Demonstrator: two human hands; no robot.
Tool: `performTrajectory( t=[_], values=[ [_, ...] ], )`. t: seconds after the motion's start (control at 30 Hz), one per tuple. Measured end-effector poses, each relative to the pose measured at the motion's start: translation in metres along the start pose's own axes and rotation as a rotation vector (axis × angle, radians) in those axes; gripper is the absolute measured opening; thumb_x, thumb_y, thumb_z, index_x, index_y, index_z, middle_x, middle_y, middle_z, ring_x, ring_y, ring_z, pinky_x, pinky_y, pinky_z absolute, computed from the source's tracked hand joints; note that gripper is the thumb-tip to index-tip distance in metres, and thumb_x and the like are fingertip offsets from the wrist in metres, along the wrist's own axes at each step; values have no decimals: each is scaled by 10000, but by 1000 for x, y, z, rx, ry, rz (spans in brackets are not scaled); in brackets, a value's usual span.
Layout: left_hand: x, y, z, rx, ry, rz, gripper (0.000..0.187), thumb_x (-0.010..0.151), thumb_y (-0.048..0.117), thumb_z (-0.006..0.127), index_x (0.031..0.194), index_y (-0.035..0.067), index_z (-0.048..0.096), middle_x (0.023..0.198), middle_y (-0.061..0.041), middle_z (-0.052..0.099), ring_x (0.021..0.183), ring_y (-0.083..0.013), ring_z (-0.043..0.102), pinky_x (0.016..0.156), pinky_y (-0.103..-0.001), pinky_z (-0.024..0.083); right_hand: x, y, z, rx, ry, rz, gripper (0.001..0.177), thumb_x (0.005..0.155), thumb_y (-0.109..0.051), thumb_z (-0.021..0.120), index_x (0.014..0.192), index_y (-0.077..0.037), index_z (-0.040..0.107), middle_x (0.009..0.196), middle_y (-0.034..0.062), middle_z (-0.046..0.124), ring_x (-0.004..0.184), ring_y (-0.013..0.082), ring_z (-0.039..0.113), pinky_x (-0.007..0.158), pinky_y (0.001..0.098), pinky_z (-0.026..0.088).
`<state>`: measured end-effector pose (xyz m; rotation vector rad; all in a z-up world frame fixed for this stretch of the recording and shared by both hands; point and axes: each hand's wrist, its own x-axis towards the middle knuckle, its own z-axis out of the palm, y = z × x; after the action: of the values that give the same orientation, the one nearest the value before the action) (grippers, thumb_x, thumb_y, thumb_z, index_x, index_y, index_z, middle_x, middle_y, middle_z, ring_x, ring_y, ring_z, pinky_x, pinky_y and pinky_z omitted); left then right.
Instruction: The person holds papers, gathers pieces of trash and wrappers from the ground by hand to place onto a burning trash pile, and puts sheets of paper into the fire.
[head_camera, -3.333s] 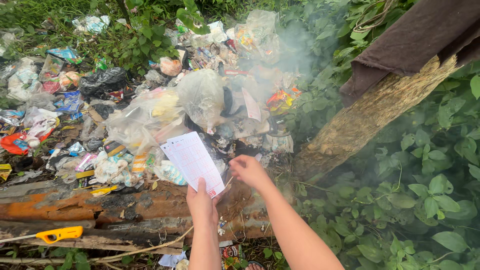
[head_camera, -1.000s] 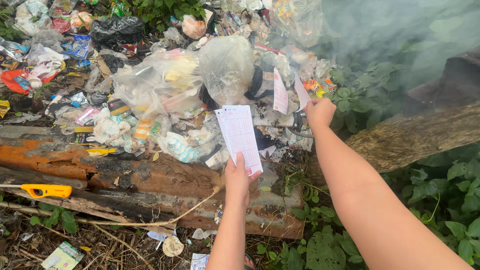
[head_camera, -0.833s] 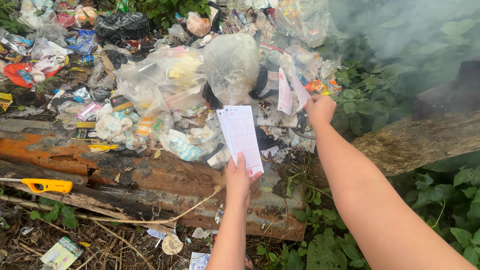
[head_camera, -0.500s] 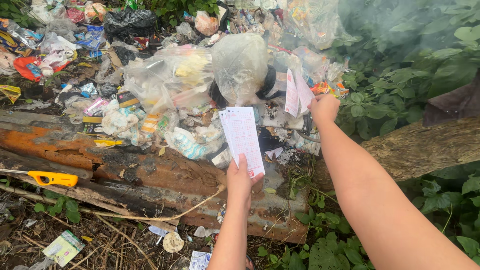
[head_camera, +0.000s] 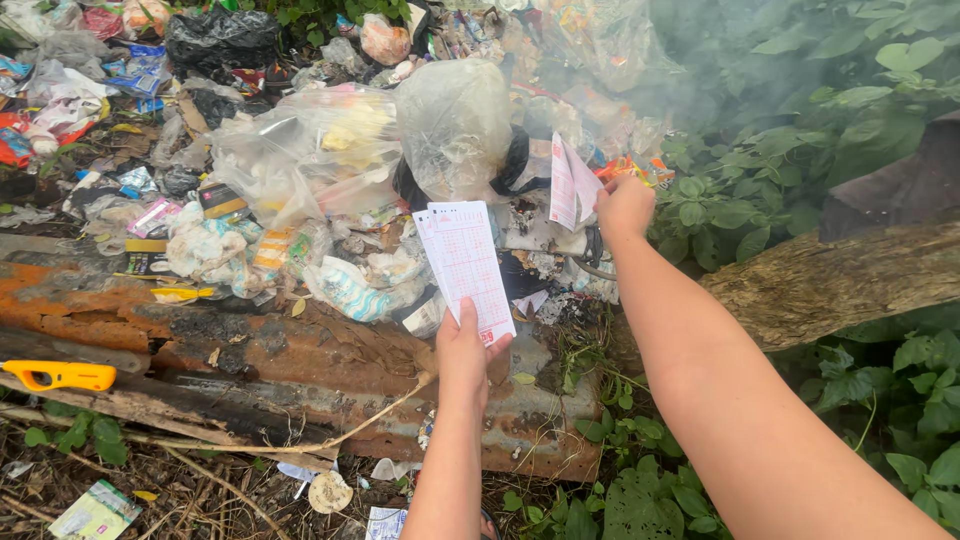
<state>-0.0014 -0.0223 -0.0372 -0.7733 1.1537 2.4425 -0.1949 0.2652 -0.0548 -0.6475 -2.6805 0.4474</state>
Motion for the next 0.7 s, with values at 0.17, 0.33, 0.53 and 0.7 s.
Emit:
performTrajectory(
  t=[0.17,0.33,0.53,0.7],
  values=[
    [6,7,13,-28,-26,57,407,1063,352,426,1326,76,568,1162,-68,704,933,-171,699,705,-338,615,-1,0,1,8,12,-26,92,789,-169,820,805,-96,767,738,116,740,759,300,728,763,418,558],
    [16,19,22,-13,-45,80,405,1061,349,422,1323,73,560,1169,-79,705,948,-185,709,719,-336,623,3,2,5,45,62,-53,45,777,-142,785,783,-99,775,762,146,738,772,336,726,771,438,562],
    [22,32,30,-21,-59,90,393,1062,339,427,1340,86,542,1212,-95,689,993,-228,702,750,-386,619,10,2,17,21,34,-18,88,745,-127,746,820,-113,791,846,168,746,831,364,726,781,465,565],
    [22,47,33,-84,-71,135,384,1068,323,411,1386,128,502,1307,-77,634,1091,-259,666,837,-476,609,7,-3,17,37,35,0,94,797,-156,732,856,-129,800,862,194,740,863,376,730,816,469,573]
  ],
)
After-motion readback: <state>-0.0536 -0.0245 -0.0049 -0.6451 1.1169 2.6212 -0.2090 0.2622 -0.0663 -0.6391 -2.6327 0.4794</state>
